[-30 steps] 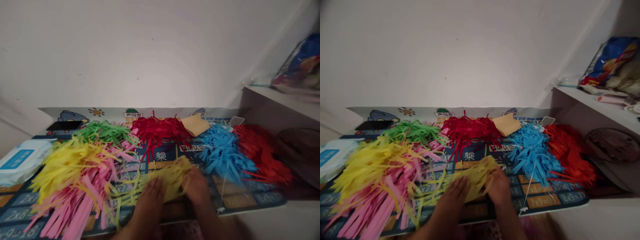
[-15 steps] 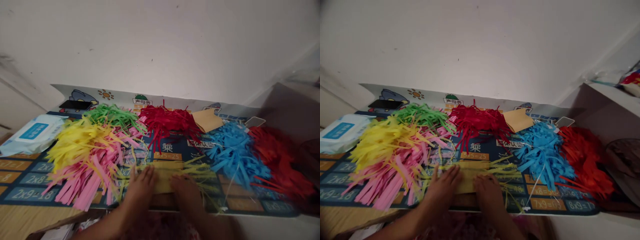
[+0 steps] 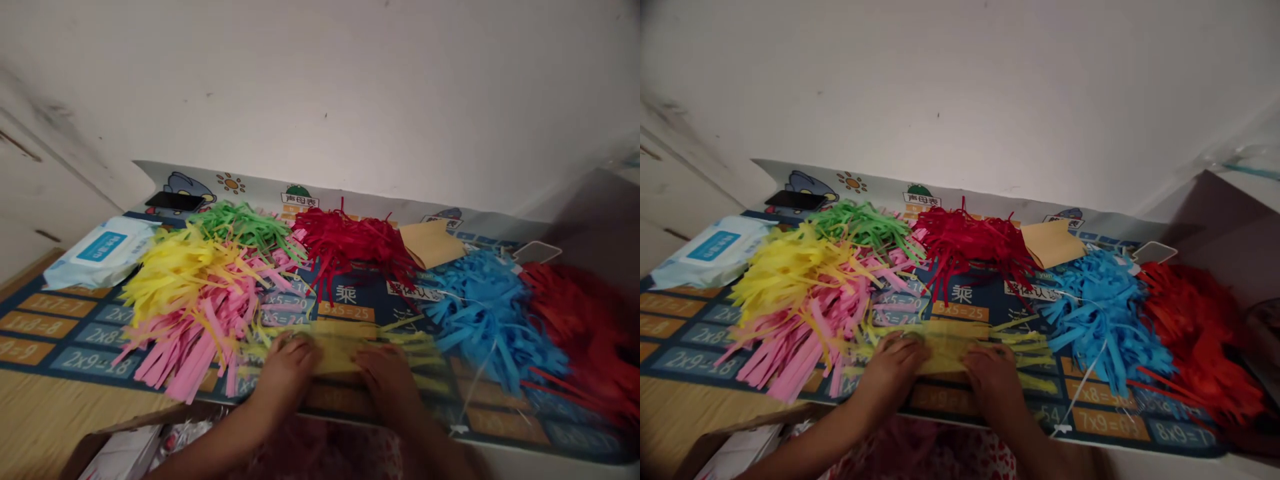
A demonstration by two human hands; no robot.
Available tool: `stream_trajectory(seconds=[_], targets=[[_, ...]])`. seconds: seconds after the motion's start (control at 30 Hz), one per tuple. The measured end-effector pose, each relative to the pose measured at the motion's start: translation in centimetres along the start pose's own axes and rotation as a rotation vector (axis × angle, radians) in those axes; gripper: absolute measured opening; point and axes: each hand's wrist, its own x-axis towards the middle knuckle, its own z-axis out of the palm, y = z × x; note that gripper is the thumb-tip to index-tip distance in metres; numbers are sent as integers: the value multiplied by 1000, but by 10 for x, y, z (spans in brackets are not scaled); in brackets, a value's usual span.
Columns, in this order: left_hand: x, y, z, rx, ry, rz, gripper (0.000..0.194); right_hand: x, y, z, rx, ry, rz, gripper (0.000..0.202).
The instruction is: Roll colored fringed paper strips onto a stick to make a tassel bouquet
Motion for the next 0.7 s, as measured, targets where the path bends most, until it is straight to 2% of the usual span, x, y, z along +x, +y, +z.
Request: stream_trajectory(seconds=[0.07,0.13,0.23,0.3,0.4,0.57,0.7], targets=[[1,-12,-2,-65,48,-8,23,1,3,-5,43,-32,97,24],[6,-17,-11,-87,66,-66,18,10,4,-9,14,-60,196,25],[25,-13,-22,34,-31,-201,26,34,4,-10,-130,-70,276,27],[39,-9,-24,141,-120,-253,35,49,7,-7,-195,-70,295,25],[52,-9,-21,199,-157,-290,34,61,13,-1,-214,-85,307,22],[56,-16,-21,182,-207,-310,27,59,20,4,-183,-107,301,18],[58,-16,-23,176,-243,-321,25,58,20,4,-152,-97,304,25]])
